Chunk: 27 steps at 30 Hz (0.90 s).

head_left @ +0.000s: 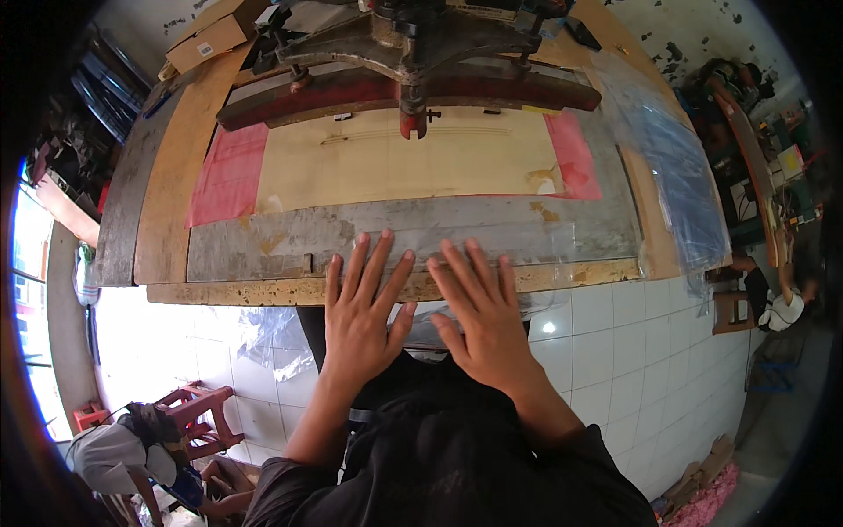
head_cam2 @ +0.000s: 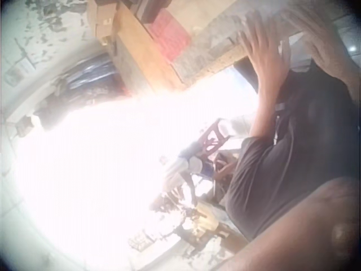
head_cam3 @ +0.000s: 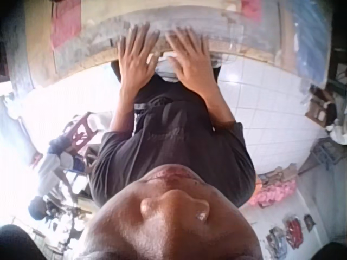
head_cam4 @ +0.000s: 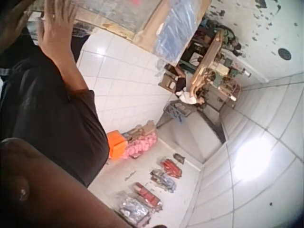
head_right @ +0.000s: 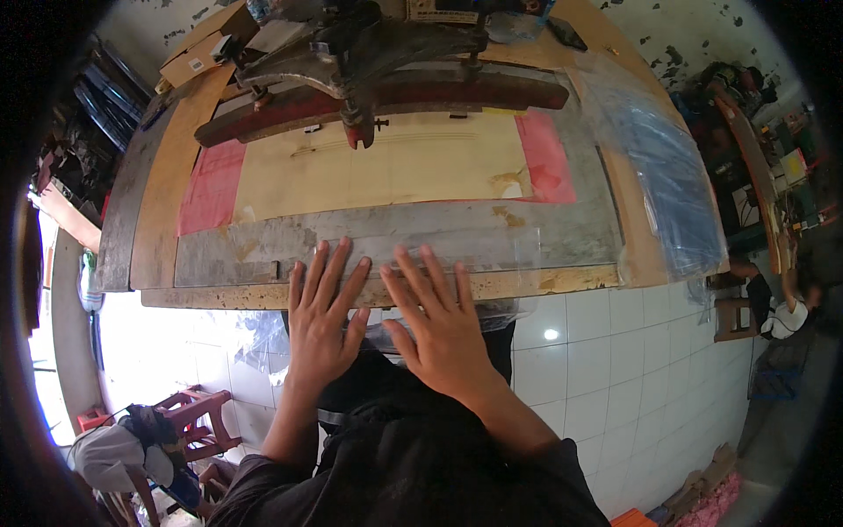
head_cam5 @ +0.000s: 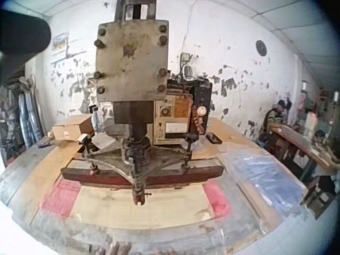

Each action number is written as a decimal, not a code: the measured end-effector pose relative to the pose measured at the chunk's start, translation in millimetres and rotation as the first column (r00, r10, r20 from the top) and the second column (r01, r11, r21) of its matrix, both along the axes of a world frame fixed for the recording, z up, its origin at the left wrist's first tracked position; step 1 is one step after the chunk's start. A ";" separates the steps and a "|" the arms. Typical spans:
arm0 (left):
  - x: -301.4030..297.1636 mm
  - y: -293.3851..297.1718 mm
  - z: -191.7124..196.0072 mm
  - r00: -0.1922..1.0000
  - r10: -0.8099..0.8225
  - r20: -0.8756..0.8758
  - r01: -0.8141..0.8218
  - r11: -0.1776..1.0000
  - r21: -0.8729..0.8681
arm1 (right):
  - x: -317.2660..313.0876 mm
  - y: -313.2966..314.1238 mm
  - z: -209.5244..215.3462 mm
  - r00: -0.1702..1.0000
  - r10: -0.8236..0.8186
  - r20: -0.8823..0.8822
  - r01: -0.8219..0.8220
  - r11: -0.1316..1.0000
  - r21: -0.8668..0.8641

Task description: The person unfolds, aligns, and flattens transparent plastic sheets on the work table beneath the press machine by hand.

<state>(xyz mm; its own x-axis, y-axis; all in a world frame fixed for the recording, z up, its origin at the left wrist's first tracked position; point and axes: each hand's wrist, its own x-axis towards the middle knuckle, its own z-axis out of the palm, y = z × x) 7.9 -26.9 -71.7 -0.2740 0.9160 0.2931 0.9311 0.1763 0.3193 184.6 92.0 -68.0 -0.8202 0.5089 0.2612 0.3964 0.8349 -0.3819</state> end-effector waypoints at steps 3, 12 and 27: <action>-1.6 -0.8 -3.0 1.000 0.023 0.021 -0.023 1.000 0.018 | -2.7 0.0 -3.4 0.999 0.052 -0.013 -0.052 0.998 -0.022; -1.2 -0.9 1.7 0.996 0.048 0.073 -0.051 0.998 0.039 | 56.4 30.9 1.8 0.980 -0.197 0.008 0.196 0.977 0.087; -7.6 1.5 10.3 0.997 0.048 0.065 -0.054 0.995 0.090 | 71.3 68.8 -1.0 0.900 -0.345 -0.268 0.387 0.914 0.121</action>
